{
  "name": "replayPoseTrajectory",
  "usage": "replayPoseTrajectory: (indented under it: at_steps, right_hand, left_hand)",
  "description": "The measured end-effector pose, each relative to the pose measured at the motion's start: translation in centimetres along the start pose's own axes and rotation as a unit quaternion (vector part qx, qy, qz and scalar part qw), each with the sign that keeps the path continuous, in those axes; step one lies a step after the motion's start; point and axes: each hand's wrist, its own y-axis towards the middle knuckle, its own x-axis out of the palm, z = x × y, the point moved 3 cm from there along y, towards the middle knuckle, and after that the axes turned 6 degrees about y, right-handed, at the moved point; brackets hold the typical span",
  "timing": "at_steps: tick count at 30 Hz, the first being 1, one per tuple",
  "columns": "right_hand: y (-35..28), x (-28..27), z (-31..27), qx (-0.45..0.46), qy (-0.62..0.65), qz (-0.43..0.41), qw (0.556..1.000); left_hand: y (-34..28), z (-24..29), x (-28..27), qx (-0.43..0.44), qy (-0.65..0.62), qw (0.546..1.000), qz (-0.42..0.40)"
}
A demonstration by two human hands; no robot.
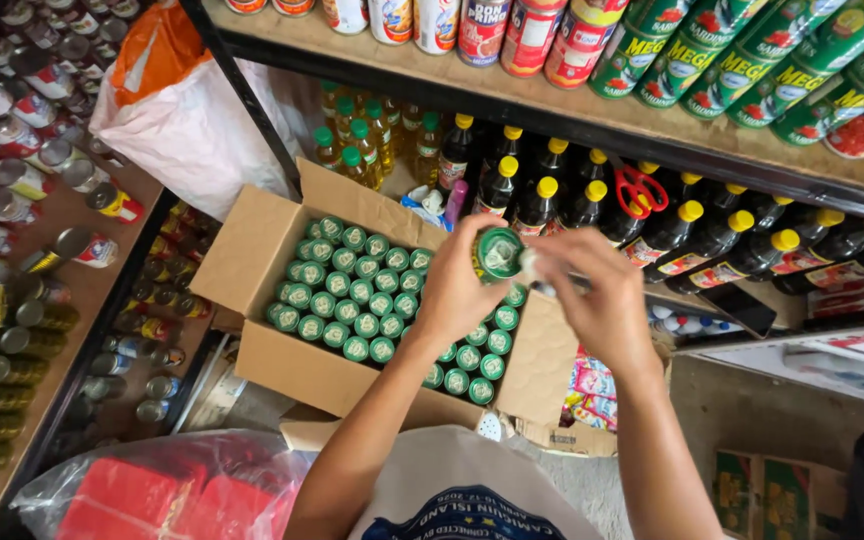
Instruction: Cleaning canned goods with a cloth and placing them onto a grocery shelf.
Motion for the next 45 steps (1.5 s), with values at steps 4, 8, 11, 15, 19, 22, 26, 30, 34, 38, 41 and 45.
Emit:
replayPoseTrajectory:
  at_steps: [4, 8, 11, 15, 19, 22, 26, 30, 34, 38, 41, 45]
  right_hand:
    - [-2.0, -0.3, 2.1, 0.020, 0.018, 0.032, 0.999]
    - [-4.0, 0.9, 2.8, 0.028, 0.078, 0.082, 0.993]
    - [-4.1, 1.6, 0.9, 0.011, 0.069, 0.090, 0.994]
    - [-4.6, 1.0, -0.4, -0.062, -0.021, 0.106, 0.992]
    - [-4.2, -1.4, 0.5, -0.089, -0.058, 0.138, 0.985]
    - [-4.2, -1.9, -0.4, -0.112, -0.024, 0.149, 0.982]
    - [-4.9, -4.1, -0.6, -0.147, -0.047, 0.116, 0.981]
    - [-3.9, -7.0, -1.6, -0.171, -0.084, 0.145, 0.971]
    - [-5.1, -7.4, -1.7, -0.175, -0.025, 0.126, 0.976]
    - [-4.5, -10.4, -0.7, -0.181, -0.060, 0.125, 0.974]
    - [-4.7, -11.7, -0.6, -0.179, -0.079, 0.165, 0.967]
    - [-4.9, -12.1, -0.3, -0.164, -0.039, 0.175, 0.970]
  left_hand:
    - [-1.1, -0.2, 0.8, -0.074, -0.216, 0.974, 0.000]
    - [-1.5, -0.6, 3.1, -0.256, -0.521, 0.809, 0.088]
    - [-1.8, 0.7, 4.2, -0.309, -0.576, 0.745, 0.137]
    - [-1.8, 2.7, 5.7, -0.353, -0.599, 0.704, 0.146]
    - [-2.4, -2.9, 10.7, -0.374, -0.585, 0.697, 0.178]
    - [-1.5, -4.3, 13.6, -0.382, -0.578, 0.709, 0.132]
    - [-1.0, -1.8, 13.7, -0.383, -0.614, 0.684, 0.095]
    - [-0.6, -1.2, 16.3, -0.380, -0.632, 0.671, 0.075]
    - [-0.7, -0.2, 18.3, -0.406, -0.648, 0.644, 0.025]
    - [1.0, 3.6, 17.0, -0.356, -0.642, 0.677, 0.056]
    - [1.4, 3.4, 19.4, -0.360, -0.621, 0.695, 0.051]
    - [3.3, 6.5, 19.4, -0.327, -0.580, 0.741, 0.093]
